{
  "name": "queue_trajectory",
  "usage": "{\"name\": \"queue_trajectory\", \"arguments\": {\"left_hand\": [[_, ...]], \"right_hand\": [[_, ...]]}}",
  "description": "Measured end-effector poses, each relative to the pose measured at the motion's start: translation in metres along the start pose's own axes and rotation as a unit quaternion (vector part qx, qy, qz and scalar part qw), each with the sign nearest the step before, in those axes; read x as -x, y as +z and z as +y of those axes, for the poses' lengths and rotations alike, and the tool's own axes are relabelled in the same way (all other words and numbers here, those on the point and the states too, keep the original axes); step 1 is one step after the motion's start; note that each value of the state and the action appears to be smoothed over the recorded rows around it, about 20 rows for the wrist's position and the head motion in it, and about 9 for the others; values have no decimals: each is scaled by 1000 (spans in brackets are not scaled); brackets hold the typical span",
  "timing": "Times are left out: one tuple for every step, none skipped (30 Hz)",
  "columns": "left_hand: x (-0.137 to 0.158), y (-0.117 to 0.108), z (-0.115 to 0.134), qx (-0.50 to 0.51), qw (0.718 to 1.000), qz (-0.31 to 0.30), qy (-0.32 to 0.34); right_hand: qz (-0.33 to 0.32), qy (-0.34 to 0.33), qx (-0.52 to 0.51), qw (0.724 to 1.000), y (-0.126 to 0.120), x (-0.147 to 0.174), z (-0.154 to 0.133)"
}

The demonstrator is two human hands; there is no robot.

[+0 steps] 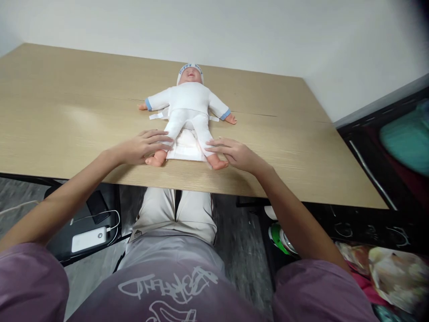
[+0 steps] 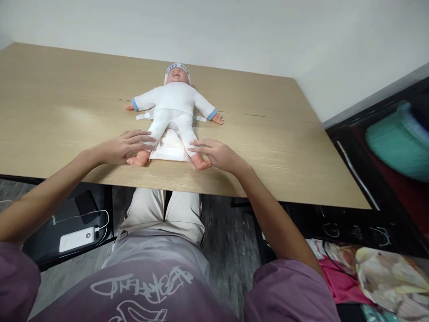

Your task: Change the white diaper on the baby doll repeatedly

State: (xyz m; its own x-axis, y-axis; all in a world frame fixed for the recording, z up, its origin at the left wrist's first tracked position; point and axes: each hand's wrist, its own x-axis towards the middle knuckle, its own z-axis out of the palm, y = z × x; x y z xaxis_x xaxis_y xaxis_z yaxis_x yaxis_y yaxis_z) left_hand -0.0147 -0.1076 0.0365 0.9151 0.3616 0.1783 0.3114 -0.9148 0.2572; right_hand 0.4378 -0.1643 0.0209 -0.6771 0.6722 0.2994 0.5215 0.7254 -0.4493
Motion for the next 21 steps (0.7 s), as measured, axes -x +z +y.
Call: {"name": "queue_trajectory", "arguments": {"left_hand": [[0, -2, 0, 0, 1000, -8, -1], [0, -3, 1, 0, 1000, -15, -3], [0, -5, 1, 1, 1000, -20, -7], [-1, -7, 2, 4, 1000, -21, -12], [-1, -8, 4, 10, 1000, -20, -17], [-2, -9, 6, 17, 999, -18, -22], [-3, -9, 9, 22, 999, -14, -28], [-6, -8, 14, 24, 999, -8, -36], [-9, -6, 19, 18, 999, 1, -49], [-13, -2, 26, 5, 998, 13, -69], [-18, 3, 34, -15, 995, 27, -93], [-23, 8, 41, -41, 991, 39, -120], [-29, 14, 49, -68, 986, 47, -148], [-34, 19, 55, -94, 979, 51, -171], [-39, 24, 61, -114, 974, 53, -190], [-43, 27, 64, -128, 969, 54, -204], [-46, 29, 66, -135, 966, 57, -214], [-49, 29, 66, -135, 964, 62, -222], [-51, 27, 64, -127, 963, 70, -228], [-52, 24, 61, -113, 963, 79, -233], [-54, 20, 56, -95, 963, 91, -235]], "right_hand": [[-3, 11, 7, 1000, -2, -1, -5], [0, 22, 22, 1000, -1, -3, -11], [8, 35, 44, 998, 1, -4, -18], [18, 49, 71, 996, 5, -6, -25], [28, 63, 101, 993, 11, -7, -32], [37, 75, 131, 988, 18, -8, -39], [44, 88, 159, 982, 26, -9, -45], [48, 99, 182, 977, 35, -9, -50], [54, 111, 200, 972, 43, -11, -54], [63, 126, 215, 966, 52, -12, -58], [76, 142, 226, 961, 60, -14, -61], [88, 158, 234, 955, 67, -16, -63], [101, 171, 242, 950, 73, -18, -64], [114, 181, 249, 945, 77, -21, -65], [123, 187, 255, 941, 81, -23, -66], [130, 189, 260, 938, 83, -25, -66], [135, 189, 263, 936, 84, -28, -65], [140, 189, 265, 935, 83, -29, -64], [145, 189, 266, 934, 82, -31, -62], [151, 190, 264, 934, 80, -33, -60], [157, 192, 258, 934, 76, -36, -57]]}}
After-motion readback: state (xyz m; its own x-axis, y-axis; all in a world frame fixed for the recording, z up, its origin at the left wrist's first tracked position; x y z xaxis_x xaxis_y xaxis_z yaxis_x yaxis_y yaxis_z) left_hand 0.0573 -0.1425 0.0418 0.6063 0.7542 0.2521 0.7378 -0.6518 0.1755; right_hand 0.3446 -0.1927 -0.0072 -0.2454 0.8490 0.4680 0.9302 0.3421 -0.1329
